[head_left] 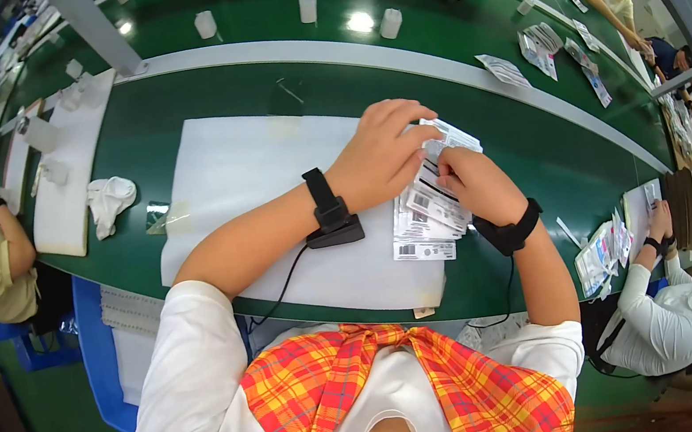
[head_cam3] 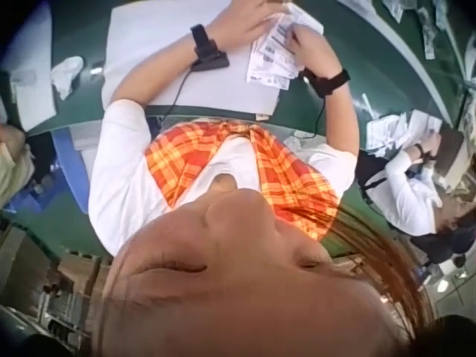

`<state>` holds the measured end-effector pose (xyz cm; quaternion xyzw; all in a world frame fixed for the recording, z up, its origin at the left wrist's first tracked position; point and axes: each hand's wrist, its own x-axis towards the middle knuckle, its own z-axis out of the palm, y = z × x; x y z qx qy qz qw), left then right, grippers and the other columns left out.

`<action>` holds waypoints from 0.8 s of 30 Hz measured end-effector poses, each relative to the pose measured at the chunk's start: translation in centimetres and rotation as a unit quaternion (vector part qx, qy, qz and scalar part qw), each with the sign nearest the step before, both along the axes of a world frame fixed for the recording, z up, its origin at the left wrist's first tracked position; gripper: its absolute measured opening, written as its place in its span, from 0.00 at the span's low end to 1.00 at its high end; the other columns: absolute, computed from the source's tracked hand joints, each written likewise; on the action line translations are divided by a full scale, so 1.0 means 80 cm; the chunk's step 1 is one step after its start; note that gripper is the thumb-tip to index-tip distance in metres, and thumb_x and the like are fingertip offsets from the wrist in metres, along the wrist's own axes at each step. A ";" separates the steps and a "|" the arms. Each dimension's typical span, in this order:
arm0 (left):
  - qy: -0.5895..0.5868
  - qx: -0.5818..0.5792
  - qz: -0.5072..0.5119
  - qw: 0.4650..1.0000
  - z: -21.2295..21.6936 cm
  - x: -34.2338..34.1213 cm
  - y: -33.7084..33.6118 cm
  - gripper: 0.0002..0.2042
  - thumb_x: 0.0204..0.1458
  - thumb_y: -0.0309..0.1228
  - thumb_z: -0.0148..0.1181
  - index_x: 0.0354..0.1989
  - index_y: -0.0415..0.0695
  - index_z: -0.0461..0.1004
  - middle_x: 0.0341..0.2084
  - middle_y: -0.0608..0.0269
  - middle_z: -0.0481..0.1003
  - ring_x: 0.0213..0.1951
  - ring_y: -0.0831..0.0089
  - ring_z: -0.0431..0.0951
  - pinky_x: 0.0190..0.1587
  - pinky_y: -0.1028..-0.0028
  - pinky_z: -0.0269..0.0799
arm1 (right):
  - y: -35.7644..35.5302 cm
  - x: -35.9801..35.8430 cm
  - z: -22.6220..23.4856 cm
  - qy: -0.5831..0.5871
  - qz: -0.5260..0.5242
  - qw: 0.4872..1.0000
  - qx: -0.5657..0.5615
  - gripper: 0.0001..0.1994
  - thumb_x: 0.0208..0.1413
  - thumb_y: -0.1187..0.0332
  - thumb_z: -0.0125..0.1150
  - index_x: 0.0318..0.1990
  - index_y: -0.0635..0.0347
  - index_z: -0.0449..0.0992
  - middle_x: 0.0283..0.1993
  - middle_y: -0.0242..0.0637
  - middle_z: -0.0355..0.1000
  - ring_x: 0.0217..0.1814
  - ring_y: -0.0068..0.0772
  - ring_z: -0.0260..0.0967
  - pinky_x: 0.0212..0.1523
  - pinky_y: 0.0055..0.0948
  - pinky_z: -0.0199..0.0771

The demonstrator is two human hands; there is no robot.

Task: The person packages power adapters by hand, picking up an adapter and a plastic bag, sliding the adapter into the bag, and placing the packaged item onto a stack of instruction sheets. The person then folds the instruction sheet around the bagged adapter and sets the completed assembly aside.

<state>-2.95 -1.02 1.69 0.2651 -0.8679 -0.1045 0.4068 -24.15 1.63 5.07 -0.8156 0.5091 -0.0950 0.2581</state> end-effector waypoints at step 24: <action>-0.287 0.139 0.026 0.948 -0.008 -0.027 0.033 0.23 0.47 0.32 0.59 0.52 0.35 0.70 0.54 0.42 0.69 0.58 0.46 0.67 0.62 0.51 0.59 | -0.027 0.054 0.125 -0.058 0.119 0.991 -0.033 0.14 0.51 0.69 0.63 0.45 0.63 0.78 0.41 0.43 0.75 0.43 0.40 0.74 0.48 0.32 0.71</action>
